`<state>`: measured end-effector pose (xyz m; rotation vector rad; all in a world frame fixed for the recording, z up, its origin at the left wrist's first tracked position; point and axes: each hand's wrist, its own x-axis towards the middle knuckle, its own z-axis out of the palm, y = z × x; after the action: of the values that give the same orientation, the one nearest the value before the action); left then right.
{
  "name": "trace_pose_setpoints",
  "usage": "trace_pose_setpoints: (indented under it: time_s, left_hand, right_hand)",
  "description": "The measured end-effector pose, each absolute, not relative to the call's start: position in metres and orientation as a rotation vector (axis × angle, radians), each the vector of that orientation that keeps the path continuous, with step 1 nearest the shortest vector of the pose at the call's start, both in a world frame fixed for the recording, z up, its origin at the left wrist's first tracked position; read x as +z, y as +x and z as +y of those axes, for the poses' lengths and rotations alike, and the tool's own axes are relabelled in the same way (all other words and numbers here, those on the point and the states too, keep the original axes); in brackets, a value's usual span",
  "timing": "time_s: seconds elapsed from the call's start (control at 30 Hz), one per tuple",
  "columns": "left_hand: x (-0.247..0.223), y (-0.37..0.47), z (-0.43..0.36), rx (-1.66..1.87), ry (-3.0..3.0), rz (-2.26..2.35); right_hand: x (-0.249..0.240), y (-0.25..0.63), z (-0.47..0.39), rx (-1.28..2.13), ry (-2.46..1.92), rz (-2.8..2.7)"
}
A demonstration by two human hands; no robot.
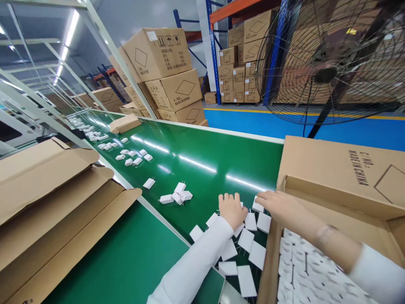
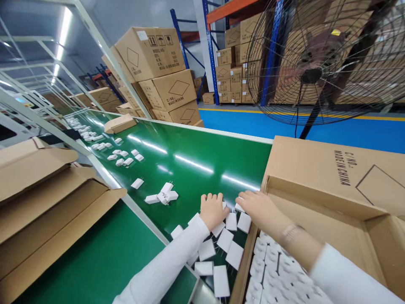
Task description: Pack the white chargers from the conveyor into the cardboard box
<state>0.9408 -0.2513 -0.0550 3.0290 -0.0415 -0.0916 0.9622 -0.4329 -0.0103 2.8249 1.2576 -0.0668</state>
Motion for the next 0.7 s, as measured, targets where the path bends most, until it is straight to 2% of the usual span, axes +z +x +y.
trace_pose_setpoints:
  time_s: [0.1,0.23,0.4,0.7]
  left_hand:
    - [-0.047,0.946,-0.254,-0.049,3.049,0.004]
    - [-0.03,0.938,-0.26,0.019,3.019,-0.109]
    - [-0.034,0.92,-0.283,-0.256,2.991,-0.272]
    - [-0.044,0.949,-0.3,-0.536,2.854,-0.285]
  right_hand:
    - [-0.017,0.981,-0.402,-0.213,2.761,1.297]
    - [-0.025,0.993,-0.398,-0.205,2.827,1.1]
    - [-0.014,0.993,-0.414,-0.155,2.975,0.653]
    - [-0.003,0.975,-0.398,-0.323,2.979,0.388]
